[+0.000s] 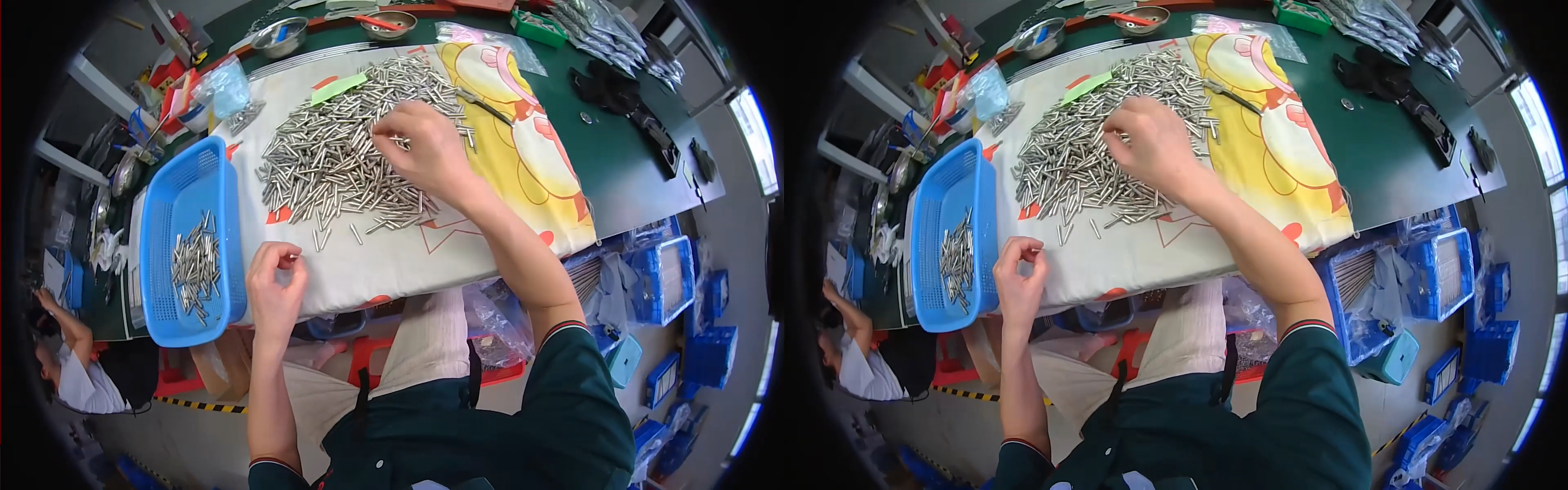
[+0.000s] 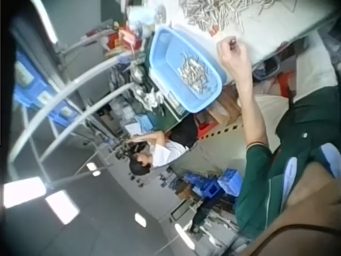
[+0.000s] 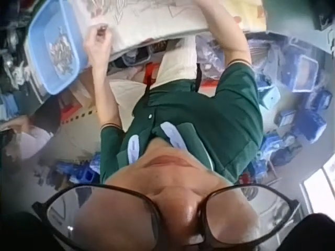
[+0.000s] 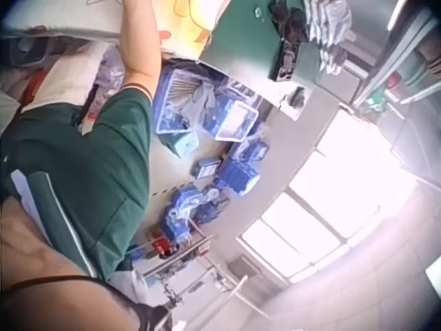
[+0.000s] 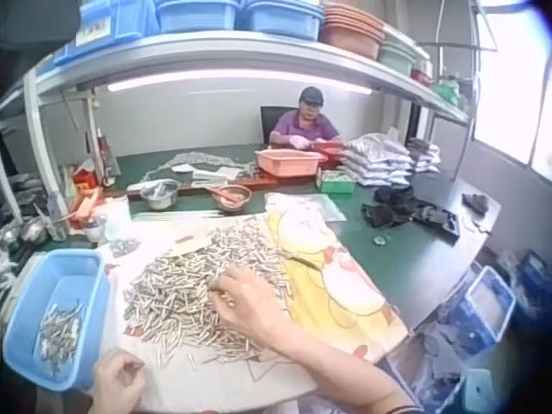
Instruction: Sorting small metal cylindrical components from a large pile into a blue basket on a workbench.
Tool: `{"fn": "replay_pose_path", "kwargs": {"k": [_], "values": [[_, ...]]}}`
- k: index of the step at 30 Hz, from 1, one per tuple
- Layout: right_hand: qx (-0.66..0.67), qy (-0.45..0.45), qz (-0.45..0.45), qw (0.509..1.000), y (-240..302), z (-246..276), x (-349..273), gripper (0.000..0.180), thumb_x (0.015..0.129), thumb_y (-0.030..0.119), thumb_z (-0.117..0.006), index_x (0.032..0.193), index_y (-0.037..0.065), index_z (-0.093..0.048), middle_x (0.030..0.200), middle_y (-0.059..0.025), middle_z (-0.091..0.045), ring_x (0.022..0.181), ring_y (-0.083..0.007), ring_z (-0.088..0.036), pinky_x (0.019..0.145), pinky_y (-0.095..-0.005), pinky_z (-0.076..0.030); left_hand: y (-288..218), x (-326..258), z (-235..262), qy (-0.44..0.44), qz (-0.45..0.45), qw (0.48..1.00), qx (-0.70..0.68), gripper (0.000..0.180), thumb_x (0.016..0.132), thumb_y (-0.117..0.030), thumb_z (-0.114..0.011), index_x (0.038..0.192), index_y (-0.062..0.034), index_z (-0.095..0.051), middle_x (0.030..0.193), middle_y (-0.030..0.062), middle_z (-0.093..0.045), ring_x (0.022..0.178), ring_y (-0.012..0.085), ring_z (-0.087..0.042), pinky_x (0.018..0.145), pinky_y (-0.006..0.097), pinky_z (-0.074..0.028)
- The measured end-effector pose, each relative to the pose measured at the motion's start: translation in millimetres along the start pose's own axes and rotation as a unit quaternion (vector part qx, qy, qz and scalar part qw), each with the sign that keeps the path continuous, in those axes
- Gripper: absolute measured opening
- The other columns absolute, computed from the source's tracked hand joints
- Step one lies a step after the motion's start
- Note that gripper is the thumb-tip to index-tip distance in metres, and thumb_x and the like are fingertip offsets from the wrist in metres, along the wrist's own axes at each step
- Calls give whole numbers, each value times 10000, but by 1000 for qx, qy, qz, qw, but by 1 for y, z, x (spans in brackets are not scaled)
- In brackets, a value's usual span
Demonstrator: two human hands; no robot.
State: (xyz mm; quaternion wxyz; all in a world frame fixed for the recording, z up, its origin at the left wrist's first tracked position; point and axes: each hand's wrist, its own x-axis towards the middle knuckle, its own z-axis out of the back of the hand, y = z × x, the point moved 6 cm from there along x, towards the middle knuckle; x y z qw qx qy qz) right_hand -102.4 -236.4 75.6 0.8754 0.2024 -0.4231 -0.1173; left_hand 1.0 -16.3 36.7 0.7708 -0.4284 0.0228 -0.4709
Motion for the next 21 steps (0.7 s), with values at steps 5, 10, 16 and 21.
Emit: {"fn": "replay_pose_path", "kwargs": {"k": [5,10,16,21], "values": [[-213,22,-125,969,-86,58,-9,123,734,130,-607,798,36,-651,772,-79,-612,759,-220,-597,679,-331,-466,8,-7,4,-1,-17,1000,-9,100,696,66,-578,774,9,-551,755,93,-551,643,198,-543,591,291,-440],[-282,58,-174,942,-165,74,-2,244,735,182,-603,927,40,-656,908,-123,-637,869,-261,-605,760,-362,-475,7,-11,-1,-35,-71,995,53,102,680,53,-611,749,-11,-572,764,89,-525,715,240,-526,613,330,-429],[-335,136,-228,904,-176,29,7,250,802,222,-549,946,39,-639,907,-170,-630,858,-322,-603,752,-399,-467,17,-19,3,-71,-43,995,61,70,676,16,-638,722,-21,-601,722,81,-510,698,247,-510,609,339,-412],[-331,42,-191,923,-179,48,14,250,827,198,-517,1000,24,-562,965,-176,-615,896,-355,-580,761,-427,-448,21,-20,1,-76,-43,995,54,70,665,-4,-645,701,-40,-597,716,64,-528,693,243,-519,611,341,-404]]}}
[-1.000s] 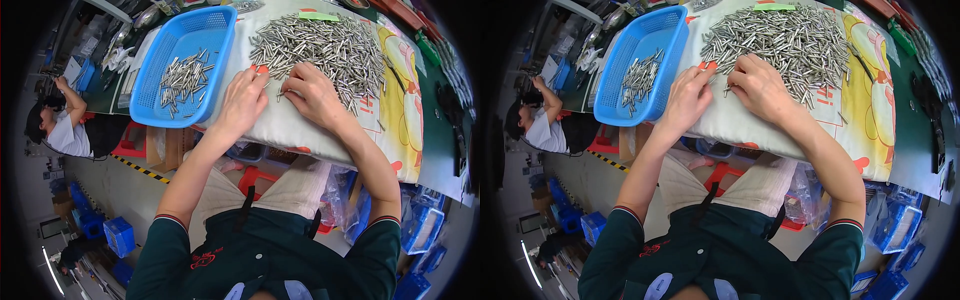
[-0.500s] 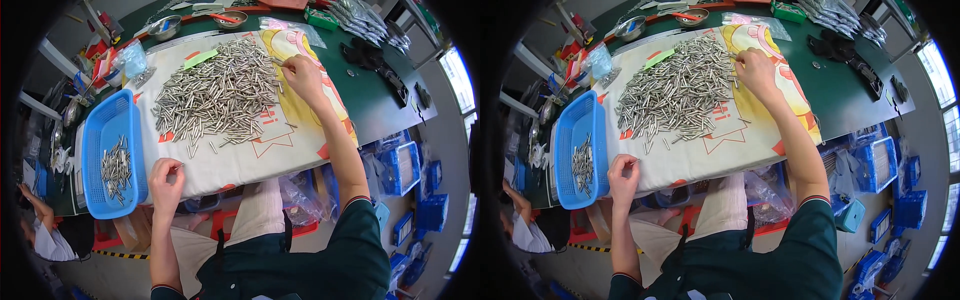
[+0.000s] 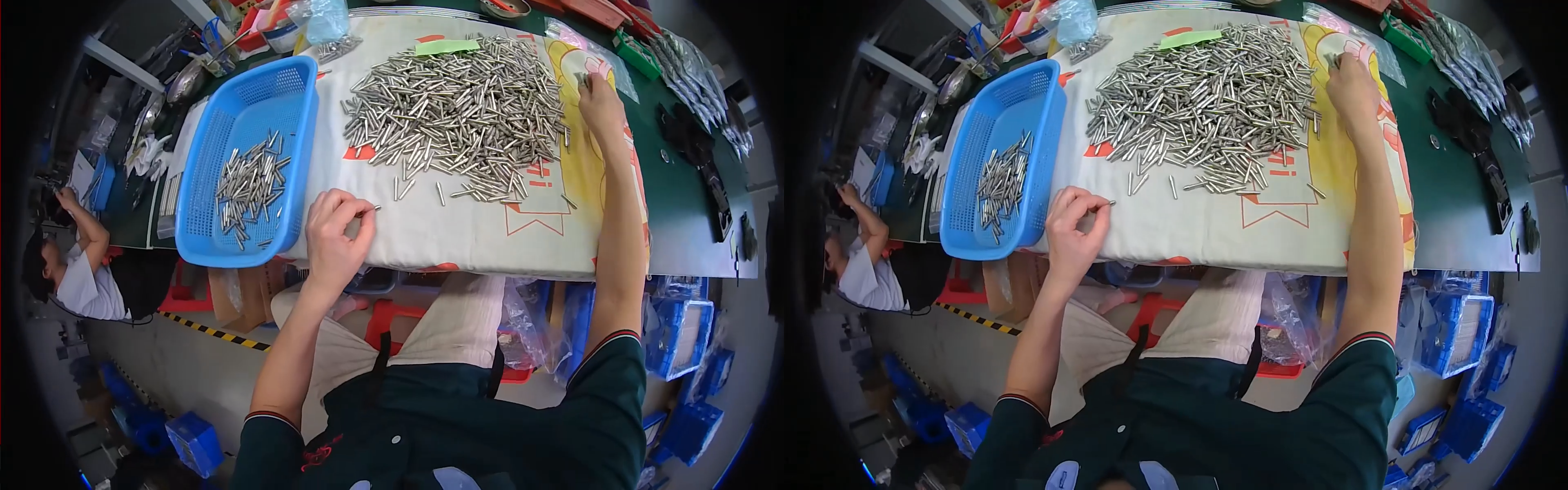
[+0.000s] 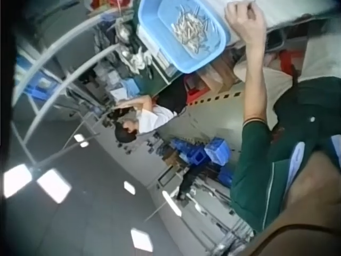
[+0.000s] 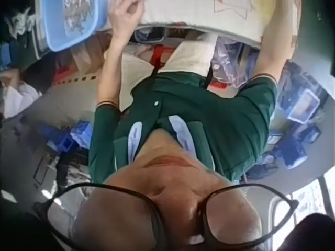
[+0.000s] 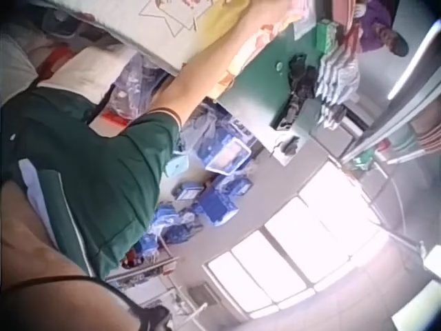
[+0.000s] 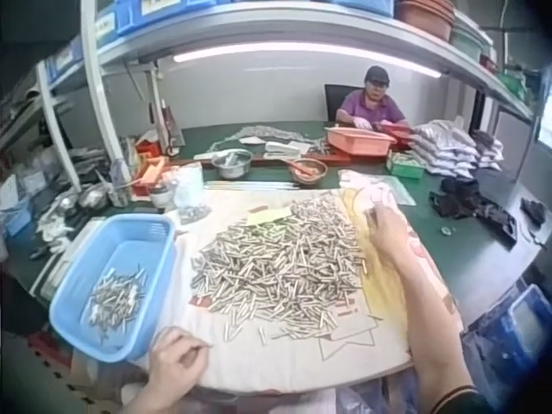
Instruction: Sorting small metal cylindrical components from a large pile into a blue basket on a workbench.
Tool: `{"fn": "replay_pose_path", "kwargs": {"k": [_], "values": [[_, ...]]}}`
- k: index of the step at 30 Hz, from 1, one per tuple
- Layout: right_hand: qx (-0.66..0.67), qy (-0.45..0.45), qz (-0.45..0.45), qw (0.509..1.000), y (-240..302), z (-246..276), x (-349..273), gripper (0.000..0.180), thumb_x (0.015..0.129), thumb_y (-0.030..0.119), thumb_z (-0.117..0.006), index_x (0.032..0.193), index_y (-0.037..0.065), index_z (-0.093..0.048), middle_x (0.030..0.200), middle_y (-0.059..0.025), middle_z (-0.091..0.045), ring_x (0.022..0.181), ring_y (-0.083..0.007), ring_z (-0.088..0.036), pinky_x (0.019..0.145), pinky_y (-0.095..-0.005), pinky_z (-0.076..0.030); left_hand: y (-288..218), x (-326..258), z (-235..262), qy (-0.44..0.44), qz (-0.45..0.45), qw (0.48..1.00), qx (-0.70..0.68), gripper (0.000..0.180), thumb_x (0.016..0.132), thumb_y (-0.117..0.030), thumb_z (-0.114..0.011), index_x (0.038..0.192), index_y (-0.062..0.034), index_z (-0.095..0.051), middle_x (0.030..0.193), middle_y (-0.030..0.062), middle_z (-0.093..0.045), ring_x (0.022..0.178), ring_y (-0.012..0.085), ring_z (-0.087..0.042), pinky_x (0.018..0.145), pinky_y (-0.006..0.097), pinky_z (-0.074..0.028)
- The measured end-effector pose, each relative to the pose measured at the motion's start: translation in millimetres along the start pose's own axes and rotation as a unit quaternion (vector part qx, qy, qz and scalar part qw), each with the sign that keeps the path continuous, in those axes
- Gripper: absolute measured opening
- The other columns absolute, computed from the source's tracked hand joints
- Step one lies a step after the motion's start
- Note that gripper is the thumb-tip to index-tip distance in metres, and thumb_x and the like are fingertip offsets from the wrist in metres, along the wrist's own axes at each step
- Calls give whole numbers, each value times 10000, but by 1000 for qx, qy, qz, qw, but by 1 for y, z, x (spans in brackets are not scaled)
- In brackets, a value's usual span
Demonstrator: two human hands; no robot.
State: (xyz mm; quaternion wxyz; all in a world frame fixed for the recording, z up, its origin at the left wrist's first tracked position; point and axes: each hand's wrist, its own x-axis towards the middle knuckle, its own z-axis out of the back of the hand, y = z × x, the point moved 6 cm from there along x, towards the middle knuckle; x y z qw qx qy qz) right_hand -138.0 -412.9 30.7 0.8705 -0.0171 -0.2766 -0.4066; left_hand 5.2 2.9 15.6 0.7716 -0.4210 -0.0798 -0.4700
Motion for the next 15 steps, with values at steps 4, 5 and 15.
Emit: {"fn": "replay_pose_path", "kwargs": {"k": [4,5,15], "values": [[563,71,-1,823,87,60,-11,218,894,165,-462,1037,5,-496,910,-82,-596,877,-164,-592,851,-303,-417,2,0,-2,-10,-14,1000,-7,98,635,-4,-639,681,-59,-572,702,47,-525,675,230,-521,622,337,-402],[638,101,21,763,104,65,-14,206,885,150,-447,1025,4,-486,931,-96,-573,864,-181,-585,855,-315,-420,1,3,-4,-7,-18,1000,-8,102,627,-2,-636,674,-61,-567,697,44,-523,671,228,-520,621,335,-400],[866,309,-107,378,264,29,-135,286,899,305,-359,723,83,-399,522,21,-267,426,-73,-190,418,-238,-185,2,1,-1,14,-19,1000,15,86,641,47,-610,671,-14,-558,669,66,-535,621,176,-531,552,274,-429]]}}
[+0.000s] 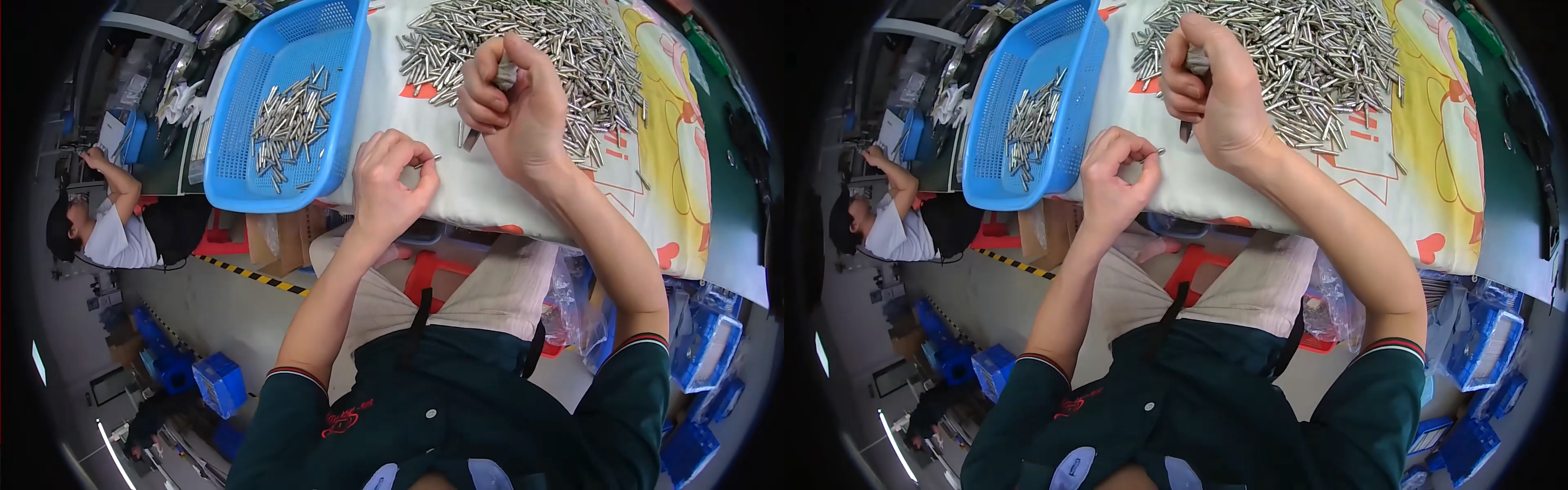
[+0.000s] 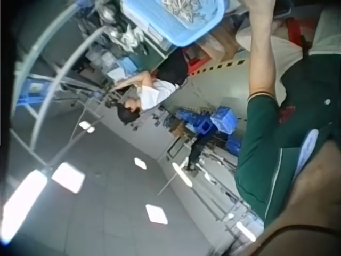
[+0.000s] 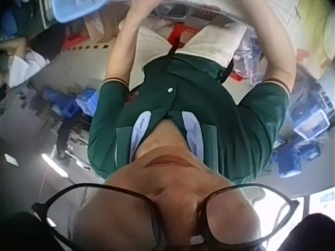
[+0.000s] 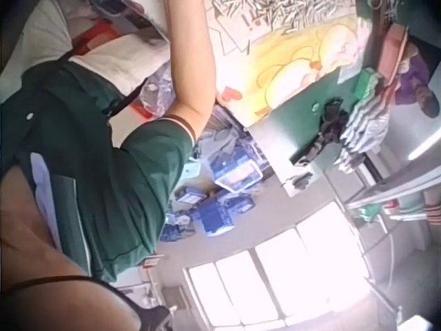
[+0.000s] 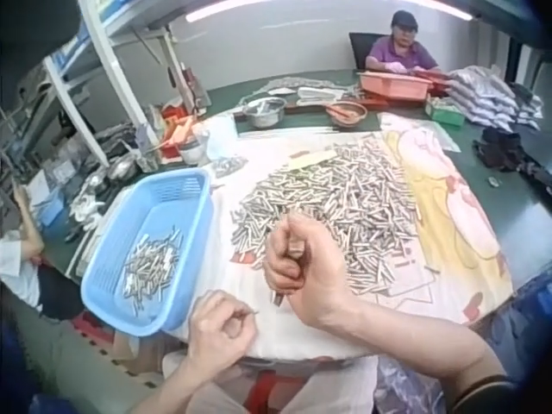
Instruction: Sorting small metal cylindrical components from a large pile into a blue basket on a workbench.
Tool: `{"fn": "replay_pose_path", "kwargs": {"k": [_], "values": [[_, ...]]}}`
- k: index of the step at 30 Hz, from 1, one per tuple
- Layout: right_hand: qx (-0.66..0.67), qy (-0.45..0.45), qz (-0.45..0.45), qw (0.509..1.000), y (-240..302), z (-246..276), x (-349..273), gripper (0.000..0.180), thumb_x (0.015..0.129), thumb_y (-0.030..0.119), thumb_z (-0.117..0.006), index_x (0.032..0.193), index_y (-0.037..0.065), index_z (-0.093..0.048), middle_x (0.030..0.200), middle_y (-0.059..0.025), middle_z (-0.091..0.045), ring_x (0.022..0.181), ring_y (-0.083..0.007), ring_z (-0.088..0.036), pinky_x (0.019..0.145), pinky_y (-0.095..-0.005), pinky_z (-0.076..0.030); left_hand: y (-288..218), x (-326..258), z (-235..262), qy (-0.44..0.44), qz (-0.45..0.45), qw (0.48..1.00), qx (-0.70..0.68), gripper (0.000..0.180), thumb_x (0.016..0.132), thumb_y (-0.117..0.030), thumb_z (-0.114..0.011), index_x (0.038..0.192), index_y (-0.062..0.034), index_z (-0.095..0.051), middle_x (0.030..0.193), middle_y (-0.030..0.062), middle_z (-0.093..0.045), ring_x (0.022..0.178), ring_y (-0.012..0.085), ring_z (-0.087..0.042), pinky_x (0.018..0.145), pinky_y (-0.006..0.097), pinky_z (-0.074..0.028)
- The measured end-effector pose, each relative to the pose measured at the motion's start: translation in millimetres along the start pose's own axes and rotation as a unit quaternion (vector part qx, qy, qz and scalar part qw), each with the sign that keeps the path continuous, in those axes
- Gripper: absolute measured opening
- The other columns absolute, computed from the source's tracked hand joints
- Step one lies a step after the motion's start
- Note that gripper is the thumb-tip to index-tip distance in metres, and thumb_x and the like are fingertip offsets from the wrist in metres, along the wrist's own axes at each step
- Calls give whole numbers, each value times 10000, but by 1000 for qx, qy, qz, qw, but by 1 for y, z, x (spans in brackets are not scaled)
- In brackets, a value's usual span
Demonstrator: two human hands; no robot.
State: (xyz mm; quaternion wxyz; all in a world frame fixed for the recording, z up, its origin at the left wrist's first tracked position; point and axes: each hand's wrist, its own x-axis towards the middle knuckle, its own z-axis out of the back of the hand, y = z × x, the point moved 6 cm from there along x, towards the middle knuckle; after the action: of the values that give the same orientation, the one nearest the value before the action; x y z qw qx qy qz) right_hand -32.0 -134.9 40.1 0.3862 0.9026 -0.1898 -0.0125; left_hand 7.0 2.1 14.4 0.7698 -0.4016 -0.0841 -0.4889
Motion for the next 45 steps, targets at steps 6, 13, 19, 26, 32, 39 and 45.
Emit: {"fn": "replay_pose_path", "kwargs": {"k": [6,13,19,26,32,39,45], "values": [[-47,-104,7,993,-14,-2,-3,473,906,447,-387,593,93,-360,479,32,-244,420,-73,-191,418,-242,-161,-1,-1,-1,4,2,1000,-1,92,639,45,-611,670,-14,-549,646,63,-538,581,166,-520,537,270,-421],[-52,-148,14,988,-22,-2,-7,434,918,341,-436,571,91,-360,478,26,-272,412,-78,-214,410,-241,-176,-3,-1,-1,10,6,1000,3,86,638,39,-612,671,-14,-552,628,60,-536,570,161,-516,527,271,-414],[-53,-144,38,987,-22,-2,-5,449,936,334,-418,566,101,-318,477,29,-254,406,-81,-188,403,-250,-169,-3,-1,-2,12,1,1000,8,81,641,37,-611,671,-12,-554,631,61,-537,576,164,-517,535,270,-418],[-46,-145,36,988,-25,-2,-6,453,932,340,-429,565,106,-305,478,26,-250,407,-82,-182,402,-253,-168,-3,-1,-1,8,-6,1000,3,87,641,54,-606,670,-7,-552,641,65,-540,585,170,-522,544,276,-426],[-45,-149,52,986,-25,0,-8,449,930,338,-432,566,107,-307,479,26,-252,407,-80,-183,400,-250,-165,-4,-1,-1,6,-12,1000,4,93,638,59,-605,670,-9,-550,641,66,-539,584,172,-522,541,276,-426],[-43,-150,44,987,-26,0,-7,443,929,333,-433,569,106,-309,481,26,-252,414,-82,-188,405,-251,-167,-4,-2,-2,1,-16,1000,4,97,637,62,-609,670,-8,-550,644,65,-540,579,174,-522,536,275,-424],[-43,-151,31,987,-25,-1,-5,441,927,323,-428,565,107,-300,483,25,-247,415,-84,-191,408,-253,-170,-5,-1,-1,1,-14,1000,-3,95,641,66,-610,673,-8,-560,644,62,-544,579,167,-528,532,269,-427]]}}
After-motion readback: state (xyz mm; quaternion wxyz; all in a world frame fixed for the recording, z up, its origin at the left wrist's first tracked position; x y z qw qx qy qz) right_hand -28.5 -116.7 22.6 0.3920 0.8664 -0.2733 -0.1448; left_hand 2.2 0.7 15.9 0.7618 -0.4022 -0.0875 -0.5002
